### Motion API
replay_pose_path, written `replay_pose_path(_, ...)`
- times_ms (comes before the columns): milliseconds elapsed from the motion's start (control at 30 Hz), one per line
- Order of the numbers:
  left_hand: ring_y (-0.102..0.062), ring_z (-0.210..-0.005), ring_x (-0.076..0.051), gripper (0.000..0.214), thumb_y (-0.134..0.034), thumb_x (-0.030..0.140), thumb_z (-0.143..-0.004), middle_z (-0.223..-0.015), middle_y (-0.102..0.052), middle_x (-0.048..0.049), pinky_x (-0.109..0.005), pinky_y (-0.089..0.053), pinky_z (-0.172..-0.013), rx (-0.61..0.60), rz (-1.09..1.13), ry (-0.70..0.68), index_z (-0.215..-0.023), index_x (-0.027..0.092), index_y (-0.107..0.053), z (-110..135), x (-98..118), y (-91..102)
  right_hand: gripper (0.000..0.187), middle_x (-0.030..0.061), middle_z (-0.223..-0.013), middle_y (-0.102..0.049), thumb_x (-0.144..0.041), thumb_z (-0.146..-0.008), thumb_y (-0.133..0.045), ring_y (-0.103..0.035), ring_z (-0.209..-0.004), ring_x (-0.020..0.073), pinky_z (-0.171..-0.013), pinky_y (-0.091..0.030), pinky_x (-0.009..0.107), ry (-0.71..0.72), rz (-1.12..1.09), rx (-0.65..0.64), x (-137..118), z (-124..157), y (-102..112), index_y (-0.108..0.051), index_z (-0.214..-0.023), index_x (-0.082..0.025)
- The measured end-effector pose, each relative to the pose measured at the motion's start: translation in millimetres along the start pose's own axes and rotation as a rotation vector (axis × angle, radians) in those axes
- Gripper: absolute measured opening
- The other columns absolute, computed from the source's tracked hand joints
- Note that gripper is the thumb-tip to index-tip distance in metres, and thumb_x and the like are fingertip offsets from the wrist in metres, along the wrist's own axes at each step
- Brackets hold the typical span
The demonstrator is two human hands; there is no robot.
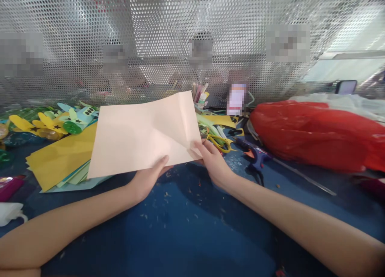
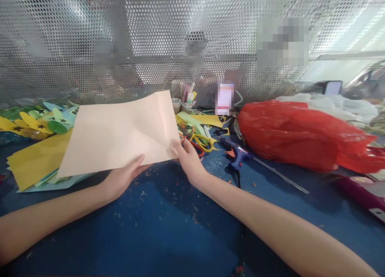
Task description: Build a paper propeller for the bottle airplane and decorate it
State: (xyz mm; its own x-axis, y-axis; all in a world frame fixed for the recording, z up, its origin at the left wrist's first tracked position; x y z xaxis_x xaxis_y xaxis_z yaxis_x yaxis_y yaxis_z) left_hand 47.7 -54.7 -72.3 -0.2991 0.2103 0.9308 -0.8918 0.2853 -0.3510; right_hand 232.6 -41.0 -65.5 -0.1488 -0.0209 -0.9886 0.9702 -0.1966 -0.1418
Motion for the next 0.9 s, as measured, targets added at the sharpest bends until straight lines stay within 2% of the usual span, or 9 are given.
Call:
replay_pose_path(200, -0.049, -0.134, -0.027, 0.053, -0.056, 0.025, -0.095, -0.147, -0.049, -0.0045, -0.046, -0.039, -0.115, 0.065, 0.054, -0.066, -0.146, 0.024, -0.042, -15.6, 8.2, 10.6, 0.028, -0.0023, -0.071, -0.063, -0.043, -0.068, -0.077, -0.059, -0.062, 0.0136, -0.060, -0.052, 0.029, -0.055, 0.040, -0.128, -5.6, -21.5, 4.7, -0.060, -0.081, -0.023)
replay_pose_path(300, -0.049, -0.134, -0.026, 0.057, -0.054, 0.021, -0.095, -0.150, -0.046, -0.0033, -0.045, -0.041, -0.114, 0.075, 0.028, -0.104, -0.149, 0.028, -0.036, -19.4, 14.5, 14.8, 0.023, 0.0010, -0.073, -0.066, -0.042, -0.076, -0.069, -0.063, -0.063, 0.0159, -0.065, -0.054, 0.033, 0.000, 0.181, -0.174, -16.1, -35.7, 12.5, -0.062, -0.088, -0.023)
replay_pose_path(367, -0.048, -0.134, -0.026, 0.059, -0.053, 0.020, -0.096, -0.150, -0.046, -0.0028, -0.045, -0.041, -0.114, 0.073, 0.036, -0.143, -0.150, 0.030, -0.033, -21.6, 17.9, 17.0, 0.020, 0.0038, -0.076, -0.068, -0.042, -0.084, -0.058, -0.066, -0.066, 0.0187, -0.069, -0.054, 0.036, 0.120, 0.449, -0.156, -29.0, -46.0, 23.7, -0.060, -0.088, -0.023)
replay_pose_path(433, -0.047, -0.135, -0.025, 0.061, -0.052, 0.019, -0.096, -0.150, -0.046, -0.0018, -0.045, -0.040, -0.115, 0.073, 0.047, -0.181, -0.151, 0.032, -0.030, -24.2, 20.5, 19.6, 0.015, 0.0082, -0.085, -0.071, -0.035, -0.085, -0.057, -0.068, -0.078, 0.0229, -0.076, -0.052, 0.037, 0.300, 0.961, -0.097, -43.6, -54.8, 35.7, -0.061, -0.088, -0.021)
replay_pose_path(467, -0.047, -0.135, -0.025, 0.061, -0.051, 0.019, -0.096, -0.150, -0.046, -0.0013, -0.045, -0.040, -0.115, 0.079, 0.051, -0.194, -0.151, 0.033, -0.029, -25.8, 21.6, 21.2, 0.014, 0.0112, -0.091, -0.071, -0.032, -0.084, -0.057, -0.068, -0.085, 0.0260, -0.078, -0.051, 0.039, 0.328, 1.226, -0.046, -47.5, -59.1, 42.7, -0.062, -0.088, -0.020)
replay_pose_path(500, -0.047, -0.136, -0.024, 0.060, -0.050, 0.019, -0.097, -0.150, -0.046, -0.0008, -0.045, -0.039, -0.115, 0.088, 0.053, -0.203, -0.151, 0.033, -0.029, -27.4, 22.5, 23.0, 0.016, 0.0141, -0.096, -0.071, -0.031, -0.084, -0.058, -0.067, -0.091, 0.0286, -0.079, -0.050, 0.039, 0.290, 1.441, -0.043, -47.1, -63.4, 49.0, -0.063, -0.091, -0.018)
replay_pose_path(567, -0.047, -0.135, -0.024, 0.058, -0.049, 0.018, -0.097, -0.150, -0.046, -0.0005, -0.044, -0.040, -0.115, 0.113, 0.061, -0.206, -0.151, 0.032, -0.031, -30.9, 24.1, 26.6, 0.020, 0.0176, -0.096, -0.070, -0.034, -0.081, -0.062, -0.067, -0.093, 0.0321, -0.076, -0.049, 0.038, 0.198, 1.658, -0.078, -42.9, -69.0, 58.6, -0.064, -0.088, -0.015)
replay_pose_path(700, -0.046, -0.136, -0.025, 0.057, -0.052, 0.017, -0.096, -0.148, -0.049, -0.0013, -0.045, -0.042, -0.113, 0.163, 0.076, -0.243, -0.149, 0.031, -0.036, -35.6, 29.4, 33.2, 0.018, 0.0156, -0.087, -0.070, -0.035, -0.076, -0.067, -0.068, -0.085, 0.0320, -0.069, -0.046, 0.036, 0.132, 1.681, -0.123, -31.9, -70.8, 61.5, -0.064, -0.080, -0.017)
replay_pose_path(900, -0.047, -0.135, -0.026, 0.057, -0.056, 0.019, -0.093, -0.144, -0.054, -0.0020, -0.045, -0.043, -0.111, 0.204, 0.068, -0.254, -0.146, 0.030, -0.039, -36.7, 33.6, 36.4, 0.023, 0.0153, -0.083, -0.069, -0.041, -0.074, -0.066, -0.065, -0.082, 0.0329, -0.065, -0.044, 0.038, 0.091, 1.538, -0.013, -37.4, -80.2, 68.2, -0.066, -0.075, -0.018)
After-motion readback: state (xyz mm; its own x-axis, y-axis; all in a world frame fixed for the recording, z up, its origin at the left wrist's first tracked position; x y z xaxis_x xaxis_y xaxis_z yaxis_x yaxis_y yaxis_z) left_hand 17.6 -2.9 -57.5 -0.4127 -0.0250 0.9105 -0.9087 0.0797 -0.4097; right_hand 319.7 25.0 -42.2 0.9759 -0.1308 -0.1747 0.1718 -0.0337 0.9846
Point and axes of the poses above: each hand's wrist, its own z-axis away from the middle knuckle, its own y-axis out of the back of the hand, x = y × z, the point moved 5 cm from there along -z, towards the middle knuckle
